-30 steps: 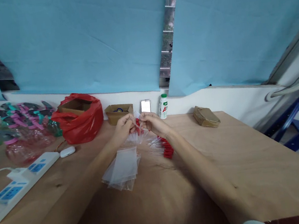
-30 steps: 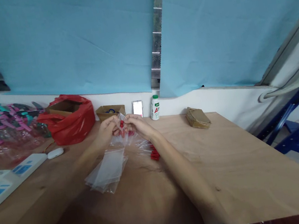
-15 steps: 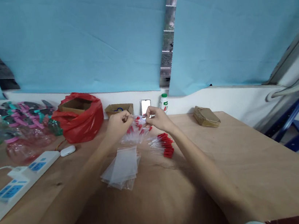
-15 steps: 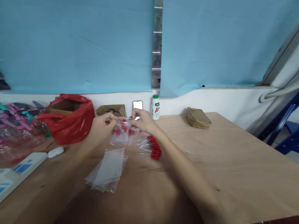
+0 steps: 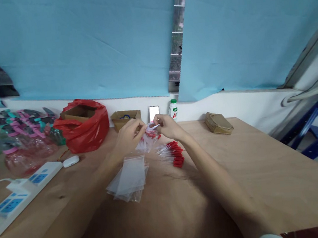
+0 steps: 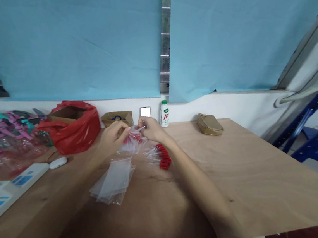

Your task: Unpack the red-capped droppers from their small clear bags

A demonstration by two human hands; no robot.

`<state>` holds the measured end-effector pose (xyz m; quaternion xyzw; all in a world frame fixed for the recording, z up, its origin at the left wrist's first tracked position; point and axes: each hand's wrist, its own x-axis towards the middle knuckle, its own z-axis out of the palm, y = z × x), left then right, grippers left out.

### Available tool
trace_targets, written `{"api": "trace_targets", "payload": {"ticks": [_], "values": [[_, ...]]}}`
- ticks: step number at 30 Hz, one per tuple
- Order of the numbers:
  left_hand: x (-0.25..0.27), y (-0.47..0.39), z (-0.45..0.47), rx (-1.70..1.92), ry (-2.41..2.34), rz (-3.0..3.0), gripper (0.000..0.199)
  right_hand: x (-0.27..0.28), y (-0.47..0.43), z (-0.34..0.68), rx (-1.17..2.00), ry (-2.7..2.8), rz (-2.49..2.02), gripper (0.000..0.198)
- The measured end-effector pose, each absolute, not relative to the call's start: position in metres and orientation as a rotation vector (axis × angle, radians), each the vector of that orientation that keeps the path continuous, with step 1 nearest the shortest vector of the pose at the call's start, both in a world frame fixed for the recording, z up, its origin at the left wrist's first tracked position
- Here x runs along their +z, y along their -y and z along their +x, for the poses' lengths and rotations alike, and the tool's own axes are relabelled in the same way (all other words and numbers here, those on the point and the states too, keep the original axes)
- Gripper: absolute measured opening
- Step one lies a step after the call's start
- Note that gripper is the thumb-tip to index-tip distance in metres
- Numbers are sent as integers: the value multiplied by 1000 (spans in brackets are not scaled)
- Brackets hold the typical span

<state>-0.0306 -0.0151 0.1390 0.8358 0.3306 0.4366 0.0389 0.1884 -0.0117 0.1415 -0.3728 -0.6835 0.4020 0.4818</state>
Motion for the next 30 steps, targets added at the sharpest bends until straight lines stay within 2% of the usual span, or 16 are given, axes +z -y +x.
{"api": "trace_targets", "payload": {"ticks": [1, 2, 5, 6, 7, 11, 14, 17, 19, 30], "values": [[137, 13, -31, 1385, -934, 2563, 21, 144, 12, 189, 973, 1662, -887, 21], [135, 10, -31, 1428, -865, 2562, 31, 146, 13, 190, 974, 1653, -865, 20], [126, 2, -33, 1431, -819, 2592, 85, 156, 19, 193, 1043, 1583, -807, 22], [123, 0, -33, 1380, -857, 2616, 94, 158, 21, 193, 1070, 1558, -793, 22], [120, -2, -34, 1315, -912, 2639, 95, 160, 23, 193, 1090, 1539, -784, 23], [114, -2, -36, 1078, -1183, 2677, 57, 160, 22, 194, 1025, 1523, -786, 18], [117, 2, -37, 985, -1250, 2700, 42, 157, 15, 198, 820, 1565, -842, 9], [123, 6, -36, 952, -1235, 2719, 36, 159, 12, 205, 628, 1643, -894, 13], [125, 7, -35, 927, -1237, 2693, 33, 163, 15, 209, 611, 1719, -874, 20], [133, 18, -33, 847, -1200, 2551, 32, 169, 30, 219, 981, 1818, -782, 29]]}}
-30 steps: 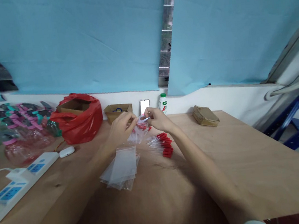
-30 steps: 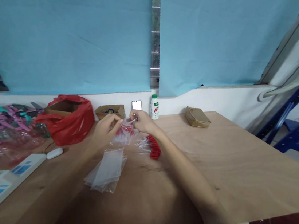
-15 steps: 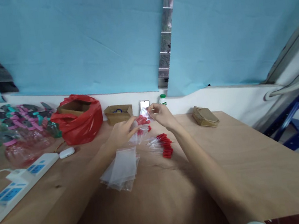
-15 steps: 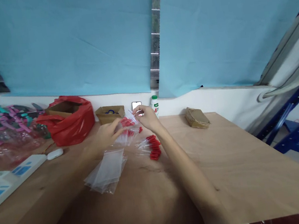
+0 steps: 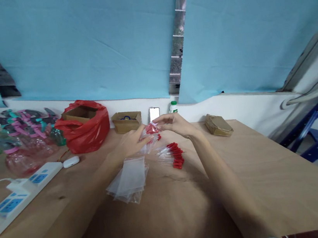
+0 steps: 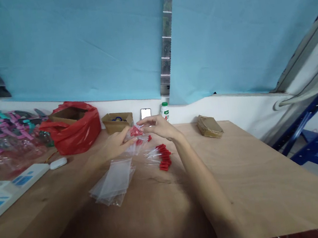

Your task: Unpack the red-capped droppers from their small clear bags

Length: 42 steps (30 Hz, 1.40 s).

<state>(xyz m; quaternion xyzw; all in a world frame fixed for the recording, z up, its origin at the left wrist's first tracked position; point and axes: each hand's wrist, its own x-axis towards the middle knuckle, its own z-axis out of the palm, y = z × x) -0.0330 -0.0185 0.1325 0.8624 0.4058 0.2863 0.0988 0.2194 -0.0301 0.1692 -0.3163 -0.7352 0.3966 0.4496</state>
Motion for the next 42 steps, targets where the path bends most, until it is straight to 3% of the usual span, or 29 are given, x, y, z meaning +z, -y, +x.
{"api": "trace_targets", "payload": {"ticks": [6, 14, 25, 33, 39, 42], "values": [[131, 13, -32, 982, -1221, 2505, 35, 166, 29, 217, 1121, 1694, -742, 41], [130, 10, -34, 1034, -1256, 2482, 32, 160, 25, 209, 1054, 1605, -770, 62], [129, 12, -32, 928, -1274, 2419, 42, 156, 27, 193, 1101, 1586, -800, 46], [133, 18, -30, 878, -1366, 2426, 52, 155, 28, 186, 969, 1624, -818, 30], [134, 14, -30, 968, -1277, 2360, 48, 151, 25, 185, 1018, 1639, -784, 48], [134, 14, -30, 980, -1225, 2280, 39, 147, 22, 184, 1003, 1601, -778, 44]]}}
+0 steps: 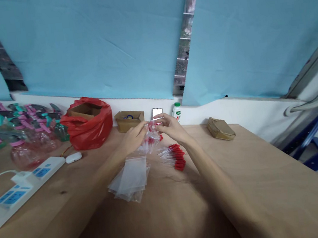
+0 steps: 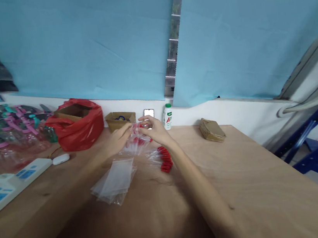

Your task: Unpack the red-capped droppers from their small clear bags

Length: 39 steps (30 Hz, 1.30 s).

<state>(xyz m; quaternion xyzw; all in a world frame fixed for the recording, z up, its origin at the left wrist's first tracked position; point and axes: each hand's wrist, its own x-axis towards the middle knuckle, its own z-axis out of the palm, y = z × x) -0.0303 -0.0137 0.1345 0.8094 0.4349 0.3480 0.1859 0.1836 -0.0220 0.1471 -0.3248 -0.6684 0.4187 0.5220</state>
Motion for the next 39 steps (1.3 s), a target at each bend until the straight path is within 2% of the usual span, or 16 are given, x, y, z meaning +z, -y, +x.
{"api": "trace_targets", "payload": {"ticks": [5, 14, 27, 39], "values": [[136, 17, -30, 1051, -1125, 2271, 35, 144, 18, 181, 946, 1527, -832, 33], [138, 19, -32, 1138, -1025, 2267, 31, 141, 22, 172, 935, 1419, -818, 27], [141, 18, -31, 1254, -974, 2364, 36, 142, 18, 182, 1043, 1419, -819, 38], [138, 13, -28, 1160, -969, 2335, 40, 155, 21, 203, 1044, 1418, -864, 43]]}}
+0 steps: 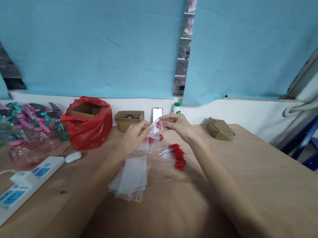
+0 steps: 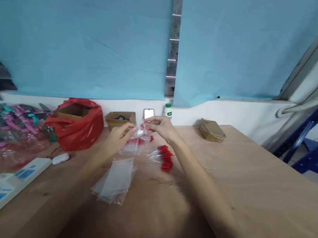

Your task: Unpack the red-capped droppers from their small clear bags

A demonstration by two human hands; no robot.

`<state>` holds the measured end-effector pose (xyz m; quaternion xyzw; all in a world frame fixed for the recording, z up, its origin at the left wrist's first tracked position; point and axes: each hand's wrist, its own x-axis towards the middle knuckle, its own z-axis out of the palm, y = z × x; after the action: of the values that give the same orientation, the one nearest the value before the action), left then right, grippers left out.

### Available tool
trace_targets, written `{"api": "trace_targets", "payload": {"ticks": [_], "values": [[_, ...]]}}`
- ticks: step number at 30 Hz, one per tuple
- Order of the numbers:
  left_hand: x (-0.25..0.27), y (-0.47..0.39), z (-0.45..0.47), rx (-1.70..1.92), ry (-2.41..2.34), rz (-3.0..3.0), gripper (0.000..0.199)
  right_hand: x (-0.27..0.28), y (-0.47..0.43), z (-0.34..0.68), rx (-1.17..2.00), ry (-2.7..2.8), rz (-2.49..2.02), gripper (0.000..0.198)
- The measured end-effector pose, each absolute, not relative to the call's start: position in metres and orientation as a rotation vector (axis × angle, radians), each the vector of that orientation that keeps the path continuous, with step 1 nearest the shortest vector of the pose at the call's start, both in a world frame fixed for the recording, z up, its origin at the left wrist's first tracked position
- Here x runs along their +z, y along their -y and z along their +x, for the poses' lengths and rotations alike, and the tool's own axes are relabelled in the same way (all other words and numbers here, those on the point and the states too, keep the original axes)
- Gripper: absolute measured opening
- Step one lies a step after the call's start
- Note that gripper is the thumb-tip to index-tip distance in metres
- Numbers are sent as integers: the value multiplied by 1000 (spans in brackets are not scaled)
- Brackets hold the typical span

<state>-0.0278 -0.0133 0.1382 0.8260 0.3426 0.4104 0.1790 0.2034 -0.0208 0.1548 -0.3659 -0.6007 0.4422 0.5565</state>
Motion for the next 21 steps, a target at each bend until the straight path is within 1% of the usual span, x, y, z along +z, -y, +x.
{"api": "trace_targets", "payload": {"ticks": [7, 10, 12, 15, 19, 21], "values": [[137, 0, -41, 1124, -992, 2249, 43, 169, 20, 233, 882, 1383, -904, 47], [135, -12, -53, 1134, -1027, 2198, 44, 164, 21, 248, 817, 1305, -942, 49], [134, -18, -59, 1093, -1092, 2193, 46, 150, 26, 253, 814, 1262, -978, 50], [133, -23, -62, 1009, -1126, 2200, 45, 114, 42, 257, 826, 1274, -1045, 50], [128, -21, -55, 915, -1100, 2199, 40, 63, 68, 260, 785, 1269, -1164, 48], [125, -19, -51, 896, -1065, 2157, 38, 46, 77, 264, 769, 1300, -1195, 44]]}}
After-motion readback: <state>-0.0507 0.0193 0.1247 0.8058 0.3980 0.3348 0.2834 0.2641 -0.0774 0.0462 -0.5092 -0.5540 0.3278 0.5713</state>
